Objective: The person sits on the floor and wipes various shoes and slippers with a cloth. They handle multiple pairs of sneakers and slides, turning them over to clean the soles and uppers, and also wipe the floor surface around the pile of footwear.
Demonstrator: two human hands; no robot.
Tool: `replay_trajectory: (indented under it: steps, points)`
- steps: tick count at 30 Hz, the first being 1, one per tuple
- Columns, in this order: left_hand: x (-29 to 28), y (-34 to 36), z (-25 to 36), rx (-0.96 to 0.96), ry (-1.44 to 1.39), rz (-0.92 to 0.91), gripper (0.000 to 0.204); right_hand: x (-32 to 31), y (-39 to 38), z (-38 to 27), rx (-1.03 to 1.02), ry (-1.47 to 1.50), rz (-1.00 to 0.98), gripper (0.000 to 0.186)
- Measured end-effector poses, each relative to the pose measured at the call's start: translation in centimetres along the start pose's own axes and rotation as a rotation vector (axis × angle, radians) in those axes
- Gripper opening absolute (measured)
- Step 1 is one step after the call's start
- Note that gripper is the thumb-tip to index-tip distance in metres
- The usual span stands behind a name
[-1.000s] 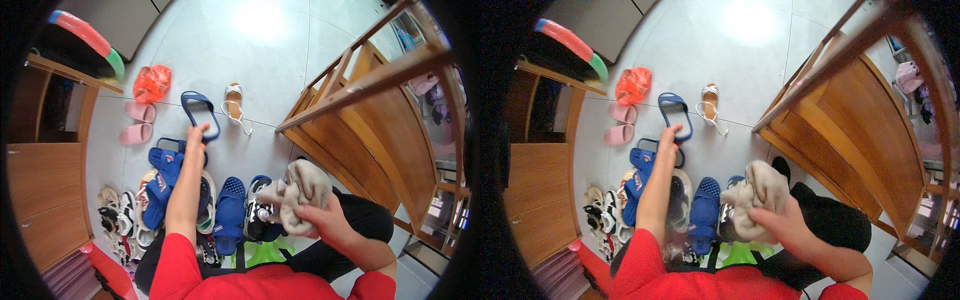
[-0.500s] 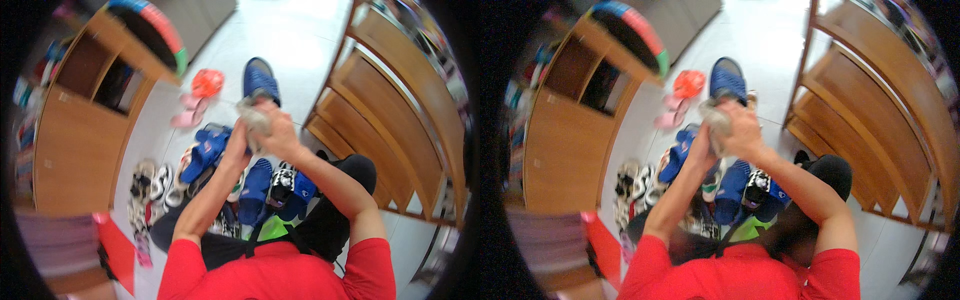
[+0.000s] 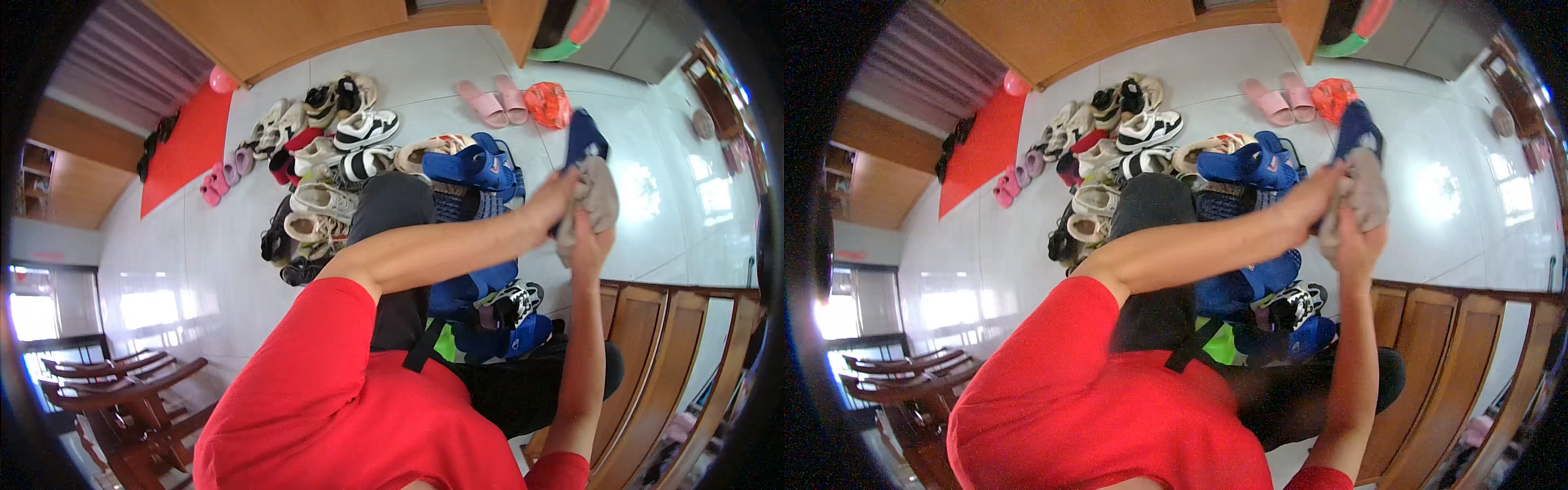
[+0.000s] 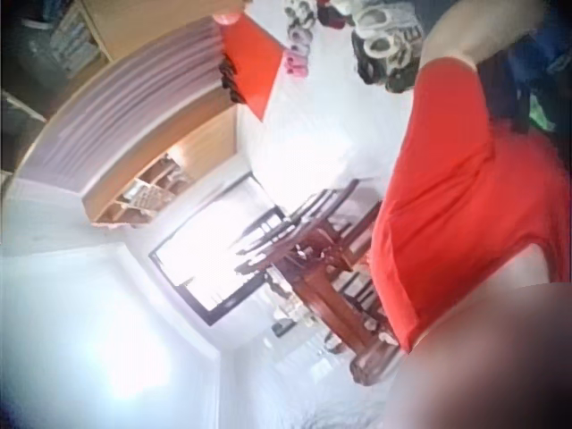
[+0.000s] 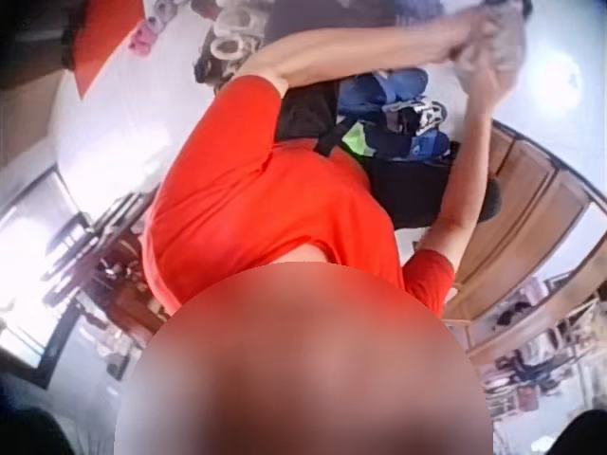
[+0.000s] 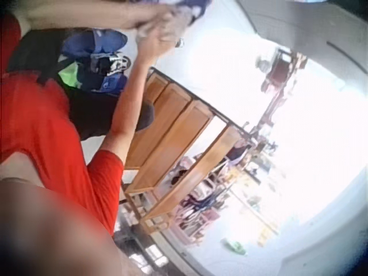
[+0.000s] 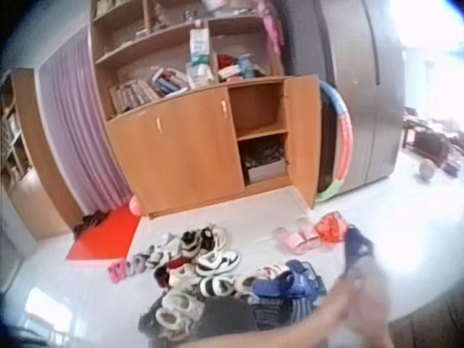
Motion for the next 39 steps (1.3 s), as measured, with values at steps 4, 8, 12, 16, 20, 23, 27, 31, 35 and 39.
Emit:
replay_trajectory:
  steps: [4,8,12,16,20,23,27,31,35,39]
  points:
    - [0.1,2.2,-4.9,0.237,0.053,-0.136,0.045,-0.4,2.4,0.5,0.255,0.115,0.13,0.024]
    - [0.1,5.0,-3.7,0.167,-0.064,-0.063,0.044,1.5,0.5,-0.8,0.217,0.044,0.161,0.025]
    - [0.0,6.9,-2.5,0.181,-0.261,-0.011,0.042,2.5,-1.2,-1.3,0.062,0.026,0.109,0.024]
    - [1.1,3.9,-3.4,0.301,0.024,-0.057,0.054,-0.1,2.0,0.4,0.042,0.002,0.179,0.024]
    - [2.1,0.0,-4.5,0.341,0.279,-0.08,0.065,-3.7,4.8,1.7,0.234,0.093,0.164,0.021]
    - [1.1,0.7,-3.2,0.272,0.259,-0.091,0.068,-3.3,3.2,2.5,0.287,0.14,0.19,0.023]
    - [0.7,2.8,-0.5,0.333,0.229,-0.007,0.064,-1.5,0.9,0.5,0.32,0.333,0.172,0.025]
    - [1.3,4.6,-0.4,0.318,-0.077,0.043,0.063,-1.4,-1.0,-0.4,0.248,0.368,0.088,0.025]
    - [-1.0,6.6,0.2,0.281,-0.318,0.016,0.071,-0.2,-3.2,0.2,0.081,0.185,0.084,0.027]
    - [0.7,4.2,-5.6,0.289,-0.134,-0.042,0.071,-1.9,-0.5,1.8,0.09,0.297,0.04,0.025]
Point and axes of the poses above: each hand's wrist, its own y-axis towards the middle knuckle, its own x-axis out of the palm, z = x × y, the point moved 2 cm from there along y, towards the middle knuckle, and after that the axes turned 11 degrees about z, right-handed, at the moved point
